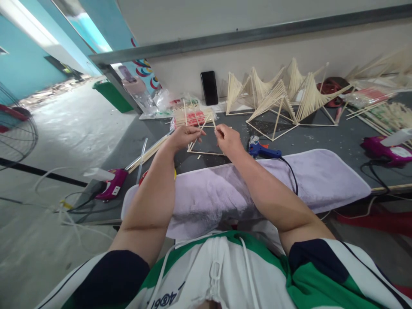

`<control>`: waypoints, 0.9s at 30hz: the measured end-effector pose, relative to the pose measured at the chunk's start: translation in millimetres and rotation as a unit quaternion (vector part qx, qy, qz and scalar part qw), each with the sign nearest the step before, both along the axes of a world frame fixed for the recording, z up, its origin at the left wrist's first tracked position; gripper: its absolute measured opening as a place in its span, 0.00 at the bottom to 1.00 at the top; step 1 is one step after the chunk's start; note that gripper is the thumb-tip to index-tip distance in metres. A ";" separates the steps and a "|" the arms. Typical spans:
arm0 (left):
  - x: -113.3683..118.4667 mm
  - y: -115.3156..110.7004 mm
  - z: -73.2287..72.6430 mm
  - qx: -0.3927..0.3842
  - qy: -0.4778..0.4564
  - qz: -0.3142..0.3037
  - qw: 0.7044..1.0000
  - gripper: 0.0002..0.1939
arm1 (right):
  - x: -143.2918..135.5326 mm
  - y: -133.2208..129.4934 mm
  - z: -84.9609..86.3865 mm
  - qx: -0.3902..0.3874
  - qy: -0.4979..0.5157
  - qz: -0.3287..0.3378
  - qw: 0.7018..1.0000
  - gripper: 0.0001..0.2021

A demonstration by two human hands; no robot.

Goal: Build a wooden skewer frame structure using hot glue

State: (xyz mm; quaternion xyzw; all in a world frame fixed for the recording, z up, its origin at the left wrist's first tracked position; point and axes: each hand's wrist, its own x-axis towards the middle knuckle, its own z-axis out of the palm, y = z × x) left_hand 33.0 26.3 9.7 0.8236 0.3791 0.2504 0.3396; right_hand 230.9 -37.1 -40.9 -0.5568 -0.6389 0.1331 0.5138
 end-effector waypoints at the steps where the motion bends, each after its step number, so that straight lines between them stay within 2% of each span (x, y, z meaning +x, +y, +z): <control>1: 0.2 0.4 -0.2 -0.002 -0.002 0.001 1.000 0.15 | 0.1 0.2 -0.4 0.002 -0.002 -0.001 1.000 0.07; 27: -0.3 -0.6 -0.9 0.019 0.006 -0.006 1.000 0.16 | -0.6 -1.5 1.3 0.007 -0.003 0.002 1.000 0.06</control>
